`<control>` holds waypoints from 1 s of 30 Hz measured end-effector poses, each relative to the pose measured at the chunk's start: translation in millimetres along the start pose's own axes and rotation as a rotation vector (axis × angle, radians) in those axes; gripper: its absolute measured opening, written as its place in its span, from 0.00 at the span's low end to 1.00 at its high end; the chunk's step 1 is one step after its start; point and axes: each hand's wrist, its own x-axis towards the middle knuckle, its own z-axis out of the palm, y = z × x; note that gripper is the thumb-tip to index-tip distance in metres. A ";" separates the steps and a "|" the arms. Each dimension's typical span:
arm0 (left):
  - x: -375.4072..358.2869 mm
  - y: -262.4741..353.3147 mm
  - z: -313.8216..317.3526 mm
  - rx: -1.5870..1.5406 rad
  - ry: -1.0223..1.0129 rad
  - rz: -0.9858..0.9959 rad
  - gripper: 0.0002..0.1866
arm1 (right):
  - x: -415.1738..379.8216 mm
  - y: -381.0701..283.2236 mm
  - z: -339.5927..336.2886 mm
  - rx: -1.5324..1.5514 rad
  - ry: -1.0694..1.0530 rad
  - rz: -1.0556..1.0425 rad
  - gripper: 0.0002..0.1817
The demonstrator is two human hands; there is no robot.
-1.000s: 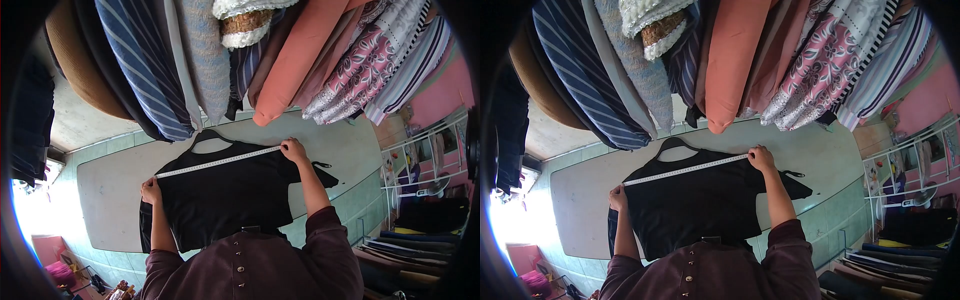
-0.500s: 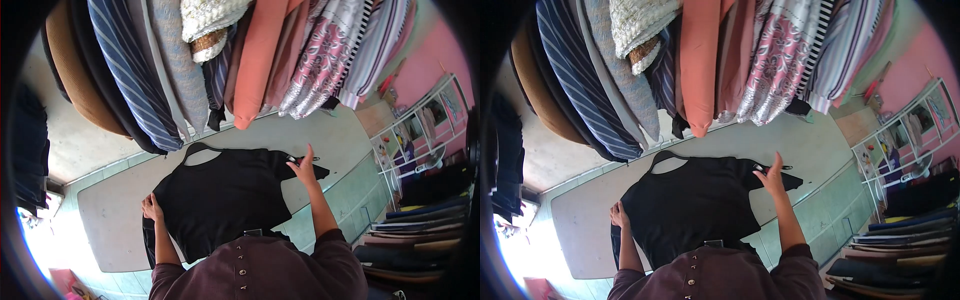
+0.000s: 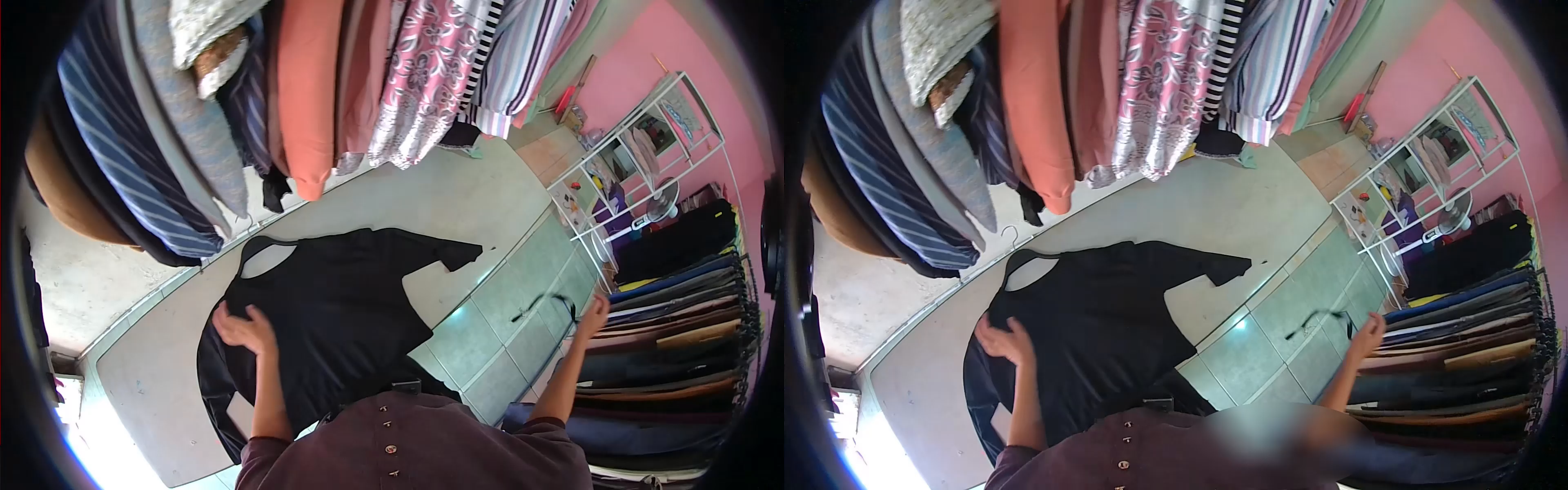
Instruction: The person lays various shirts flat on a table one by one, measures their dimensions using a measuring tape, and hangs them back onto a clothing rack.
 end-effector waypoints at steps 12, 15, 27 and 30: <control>-61.8 166.5 104.7 0.068 -1.117 0.399 0.33 | -118.2 -114.4 240.4 0.048 -0.685 -0.555 0.07; -66.9 164.5 107.7 0.194 -1.128 0.346 0.38 | -61.4 -49.2 292.7 0.553 -0.666 0.031 0.05; -60.9 183.3 102.2 0.273 -1.130 0.320 0.49 | 20.4 13.4 279.2 -0.076 -0.603 -0.135 0.12; -59.9 183.0 104.9 0.275 -1.120 0.328 0.50 | 5.8 -6.7 256.8 0.026 -0.736 -0.379 0.18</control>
